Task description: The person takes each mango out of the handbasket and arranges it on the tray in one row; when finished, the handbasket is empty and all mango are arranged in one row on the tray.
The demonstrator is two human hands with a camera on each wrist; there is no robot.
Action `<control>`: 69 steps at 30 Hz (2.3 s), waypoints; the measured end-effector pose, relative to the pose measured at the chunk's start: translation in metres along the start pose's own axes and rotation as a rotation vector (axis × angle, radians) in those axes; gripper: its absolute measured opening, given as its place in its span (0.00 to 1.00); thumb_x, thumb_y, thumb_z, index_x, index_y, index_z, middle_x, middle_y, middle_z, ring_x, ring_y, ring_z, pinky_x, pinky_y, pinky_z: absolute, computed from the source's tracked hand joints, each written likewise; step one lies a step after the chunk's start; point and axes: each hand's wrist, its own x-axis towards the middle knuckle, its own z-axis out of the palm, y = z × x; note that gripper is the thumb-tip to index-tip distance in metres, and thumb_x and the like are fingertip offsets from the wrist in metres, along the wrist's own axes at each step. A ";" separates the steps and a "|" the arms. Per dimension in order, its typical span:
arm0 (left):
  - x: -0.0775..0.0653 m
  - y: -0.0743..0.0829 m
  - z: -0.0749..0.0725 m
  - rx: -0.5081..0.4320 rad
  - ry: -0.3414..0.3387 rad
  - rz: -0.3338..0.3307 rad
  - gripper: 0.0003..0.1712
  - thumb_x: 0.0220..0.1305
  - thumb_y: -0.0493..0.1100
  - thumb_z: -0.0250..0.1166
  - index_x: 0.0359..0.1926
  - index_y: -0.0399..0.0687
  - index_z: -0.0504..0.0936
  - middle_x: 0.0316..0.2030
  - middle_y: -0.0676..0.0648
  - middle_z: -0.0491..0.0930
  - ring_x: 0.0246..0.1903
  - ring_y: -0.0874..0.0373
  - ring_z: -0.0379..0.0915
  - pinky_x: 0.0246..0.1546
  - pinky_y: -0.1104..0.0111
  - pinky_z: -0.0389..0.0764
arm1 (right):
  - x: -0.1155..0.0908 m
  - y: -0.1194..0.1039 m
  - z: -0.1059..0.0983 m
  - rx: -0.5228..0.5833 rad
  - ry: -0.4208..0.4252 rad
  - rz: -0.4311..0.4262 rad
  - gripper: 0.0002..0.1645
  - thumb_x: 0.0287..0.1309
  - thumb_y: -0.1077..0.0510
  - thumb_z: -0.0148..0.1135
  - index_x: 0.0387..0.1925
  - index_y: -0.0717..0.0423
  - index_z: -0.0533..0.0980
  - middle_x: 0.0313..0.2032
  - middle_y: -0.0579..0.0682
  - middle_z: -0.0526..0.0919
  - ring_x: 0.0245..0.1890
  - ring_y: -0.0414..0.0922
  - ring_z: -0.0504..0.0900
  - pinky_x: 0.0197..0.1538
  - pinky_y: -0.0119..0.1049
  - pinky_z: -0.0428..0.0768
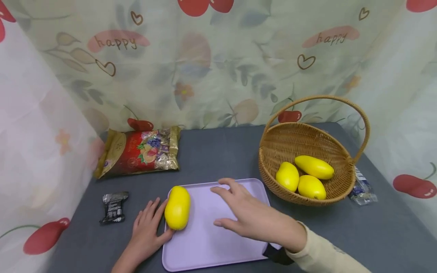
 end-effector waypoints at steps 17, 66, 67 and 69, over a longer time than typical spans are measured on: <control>-0.002 -0.003 0.000 -0.008 -0.019 -0.015 0.49 0.55 0.61 0.67 0.73 0.48 0.58 0.72 0.36 0.52 0.71 0.36 0.41 0.63 0.34 0.42 | -0.040 0.123 -0.128 -0.230 -0.085 0.290 0.40 0.64 0.45 0.59 0.69 0.60 0.57 0.61 0.66 0.61 0.48 0.53 0.78 0.47 0.49 0.79; -0.001 0.002 -0.002 -0.015 0.007 -0.004 0.50 0.56 0.67 0.63 0.73 0.50 0.57 0.71 0.36 0.53 0.71 0.36 0.41 0.63 0.35 0.43 | -0.039 0.229 -0.128 -0.145 -0.438 0.517 0.47 0.58 0.54 0.64 0.69 0.73 0.52 0.65 0.77 0.56 0.64 0.73 0.59 0.61 0.65 0.64; -0.001 0.002 -0.002 -0.013 0.007 -0.003 0.50 0.56 0.67 0.63 0.73 0.50 0.57 0.71 0.37 0.53 0.71 0.36 0.41 0.63 0.35 0.43 | -0.039 0.229 -0.128 -0.145 -0.441 0.519 0.48 0.58 0.54 0.64 0.69 0.73 0.52 0.66 0.78 0.55 0.64 0.73 0.58 0.61 0.65 0.64; -0.001 0.001 -0.002 -0.012 0.005 -0.002 0.50 0.56 0.66 0.63 0.73 0.50 0.57 0.72 0.37 0.53 0.71 0.36 0.41 0.63 0.35 0.43 | -0.038 0.230 -0.128 -0.146 -0.442 0.528 0.48 0.58 0.54 0.64 0.69 0.73 0.51 0.66 0.78 0.54 0.64 0.73 0.58 0.61 0.65 0.63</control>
